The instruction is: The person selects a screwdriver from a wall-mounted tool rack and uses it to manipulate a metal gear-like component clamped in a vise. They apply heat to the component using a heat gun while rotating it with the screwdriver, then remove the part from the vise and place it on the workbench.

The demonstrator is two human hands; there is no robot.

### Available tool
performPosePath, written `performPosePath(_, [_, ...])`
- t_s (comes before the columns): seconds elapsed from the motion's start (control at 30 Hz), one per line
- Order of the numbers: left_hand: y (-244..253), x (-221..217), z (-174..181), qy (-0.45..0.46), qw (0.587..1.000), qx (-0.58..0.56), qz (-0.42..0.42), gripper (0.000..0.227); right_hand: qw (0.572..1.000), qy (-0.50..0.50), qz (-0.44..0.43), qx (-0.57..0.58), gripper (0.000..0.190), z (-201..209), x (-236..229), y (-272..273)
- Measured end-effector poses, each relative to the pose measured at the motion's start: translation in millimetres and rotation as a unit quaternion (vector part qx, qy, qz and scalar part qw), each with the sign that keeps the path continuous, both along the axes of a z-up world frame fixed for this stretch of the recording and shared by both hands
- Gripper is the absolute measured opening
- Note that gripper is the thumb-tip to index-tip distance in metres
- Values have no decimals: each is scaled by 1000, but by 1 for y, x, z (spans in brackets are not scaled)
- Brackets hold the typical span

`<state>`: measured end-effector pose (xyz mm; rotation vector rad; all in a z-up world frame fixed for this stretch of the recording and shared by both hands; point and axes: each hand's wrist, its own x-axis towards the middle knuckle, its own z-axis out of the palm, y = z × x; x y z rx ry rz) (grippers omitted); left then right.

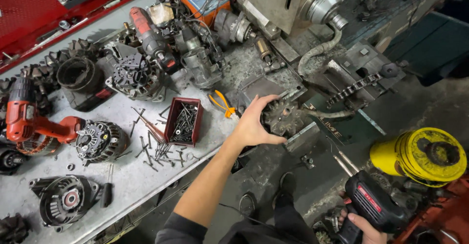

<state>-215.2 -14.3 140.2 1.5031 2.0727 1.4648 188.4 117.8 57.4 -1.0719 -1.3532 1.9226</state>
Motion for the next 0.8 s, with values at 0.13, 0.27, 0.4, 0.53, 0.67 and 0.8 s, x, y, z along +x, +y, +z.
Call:
performPosePath(0.13, [-5, -11, 9, -13, 997, -18, -72, 109, 1000, -7, 21, -6, 85, -14, 8, 7])
performPosePath(0.27, [-5, -15, 11, -19, 994, -22, -109, 111, 999, 11, 40, 3, 88, -17, 7, 8])
performPosePath(0.4, [-3, -14, 19, -1, 993, -28, -118, 114, 999, 28, 36, -13, 88, -25, 12, 12])
performPosePath(0.53, [-1, -12, 23, -9, 993, -38, -113, 113, 998, 10, 41, -47, 86, -26, 14, 15])
performPosePath(0.67, [6, -15, 20, -10, 993, -57, -106, 108, 1000, -3, 24, -12, 86, -29, 18, 9])
performPosePath(0.8, [9, -17, 21, -2, 993, -56, -107, 108, 999, 4, 35, 14, 80, -51, 24, 16])
